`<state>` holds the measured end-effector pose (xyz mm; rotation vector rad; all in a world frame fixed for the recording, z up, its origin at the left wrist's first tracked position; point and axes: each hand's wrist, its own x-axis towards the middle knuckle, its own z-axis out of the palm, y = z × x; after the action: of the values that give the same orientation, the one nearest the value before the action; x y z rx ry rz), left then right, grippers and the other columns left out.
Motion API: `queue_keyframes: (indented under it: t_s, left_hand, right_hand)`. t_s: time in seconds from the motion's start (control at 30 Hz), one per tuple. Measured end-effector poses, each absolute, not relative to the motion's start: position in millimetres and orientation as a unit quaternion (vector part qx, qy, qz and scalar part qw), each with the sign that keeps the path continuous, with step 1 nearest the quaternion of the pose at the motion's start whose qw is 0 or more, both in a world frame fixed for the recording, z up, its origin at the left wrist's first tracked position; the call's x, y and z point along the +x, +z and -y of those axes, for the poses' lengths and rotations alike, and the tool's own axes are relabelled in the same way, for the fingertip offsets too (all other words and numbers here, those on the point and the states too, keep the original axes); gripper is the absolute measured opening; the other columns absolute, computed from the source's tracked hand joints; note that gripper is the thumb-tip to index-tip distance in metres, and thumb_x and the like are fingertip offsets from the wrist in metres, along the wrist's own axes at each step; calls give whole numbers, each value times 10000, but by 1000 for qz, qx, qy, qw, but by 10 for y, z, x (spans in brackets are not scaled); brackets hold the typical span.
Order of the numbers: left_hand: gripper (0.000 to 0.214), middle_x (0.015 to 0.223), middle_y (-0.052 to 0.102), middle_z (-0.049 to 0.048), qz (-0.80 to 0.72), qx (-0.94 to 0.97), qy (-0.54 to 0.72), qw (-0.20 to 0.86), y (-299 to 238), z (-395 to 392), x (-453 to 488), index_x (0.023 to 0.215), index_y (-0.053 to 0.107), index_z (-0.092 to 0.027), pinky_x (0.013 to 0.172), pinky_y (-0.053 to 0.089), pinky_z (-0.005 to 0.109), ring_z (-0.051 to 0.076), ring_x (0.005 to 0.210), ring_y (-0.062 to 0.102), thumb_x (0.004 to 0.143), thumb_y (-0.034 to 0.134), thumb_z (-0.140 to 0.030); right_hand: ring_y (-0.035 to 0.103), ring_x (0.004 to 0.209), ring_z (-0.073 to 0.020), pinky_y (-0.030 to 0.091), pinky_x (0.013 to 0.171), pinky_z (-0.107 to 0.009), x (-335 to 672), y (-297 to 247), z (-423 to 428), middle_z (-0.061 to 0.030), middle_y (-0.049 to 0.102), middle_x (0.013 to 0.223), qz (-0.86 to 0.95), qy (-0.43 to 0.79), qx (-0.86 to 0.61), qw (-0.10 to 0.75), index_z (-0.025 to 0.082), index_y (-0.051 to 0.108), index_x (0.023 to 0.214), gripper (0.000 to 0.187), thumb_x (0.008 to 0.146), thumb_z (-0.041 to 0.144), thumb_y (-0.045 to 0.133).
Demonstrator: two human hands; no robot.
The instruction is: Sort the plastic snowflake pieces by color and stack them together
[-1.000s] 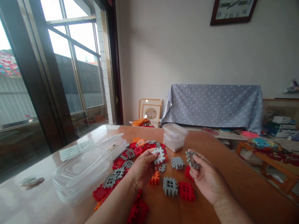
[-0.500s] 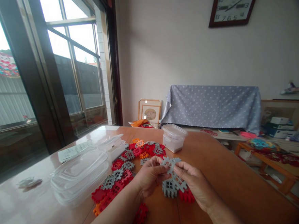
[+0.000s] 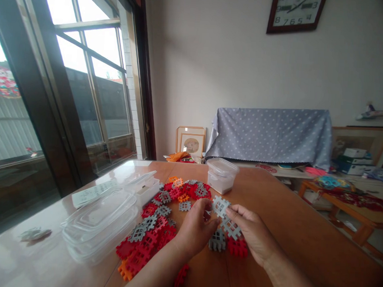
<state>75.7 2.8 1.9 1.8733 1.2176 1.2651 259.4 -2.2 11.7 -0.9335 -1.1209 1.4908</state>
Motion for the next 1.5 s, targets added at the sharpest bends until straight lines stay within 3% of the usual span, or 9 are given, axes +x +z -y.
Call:
queue_keyframes:
  t_s: [0.17, 0.63, 0.8, 1.03, 1.23, 1.5]
  left_hand:
    - [468, 1111, 635, 89, -448, 718, 458, 273, 23, -30, 735, 1231, 577, -185, 790, 503, 318, 168, 870, 586, 800, 734, -278]
    - [500, 1089, 672, 102, -440, 717, 456, 291, 58, -49, 703, 1237, 603, -171, 859, 505, 342, 208, 952, 618, 778, 764, -287]
    - [477, 1094, 683, 84, -438, 712, 466, 289, 58, -94, 611, 1232, 607, -191, 898, 487, 338, 215, 989, 629, 781, 746, -263]
    - [391, 1062, 687, 77, -455, 801, 340, 188, 197, -44, 451, 1089, 669, -211, 887, 463, 354, 260, 1005, 607, 703, 731, -204]
    - [415, 1052, 698, 89, -484, 833, 213, 164, 290, 69, 542, 1041, 697, -256, 924, 426, 432, 334, 1037, 581, 631, 759, -241]
    - [348, 998, 712, 81, -473, 846, 195, 148, 218, 52, 569, 962, 692, -276, 942, 379, 478, 353, 1029, 562, 622, 765, -254]
  right_hand:
    - [583, 589, -128, 446, 582, -247, 2603, 82, 10, -6, 695, 718, 480, 610, -398, 489, 189, 689, 912, 322, 832, 494, 756]
    - [577, 583, -133, 447, 579, -248, 2608, 130, 36, 9, 665, 670, 493, 627, -376, 473, 180, 706, 891, 394, 752, 533, 813]
    - [631, 699, -168, 481, 653, -278, 2650, 197, 49, -17, 733, 882, 476, 631, -371, 487, 231, 701, 1108, 440, 761, 477, 816]
    - [488, 576, -101, 286, 483, -217, 2843, 179, -87, 18, 655, 756, 422, 506, -462, 593, 237, 715, 1069, 390, 780, 489, 782]
    - [511, 598, -117, 293, 499, -247, 2830, 162, -89, 7, 671, 756, 426, 503, -472, 586, 229, 731, 1025, 418, 746, 535, 792]
    - [511, 584, -130, 281, 499, -258, 2824, 158, -88, 0, 656, 734, 428, 503, -466, 589, 214, 724, 1019, 422, 747, 529, 789]
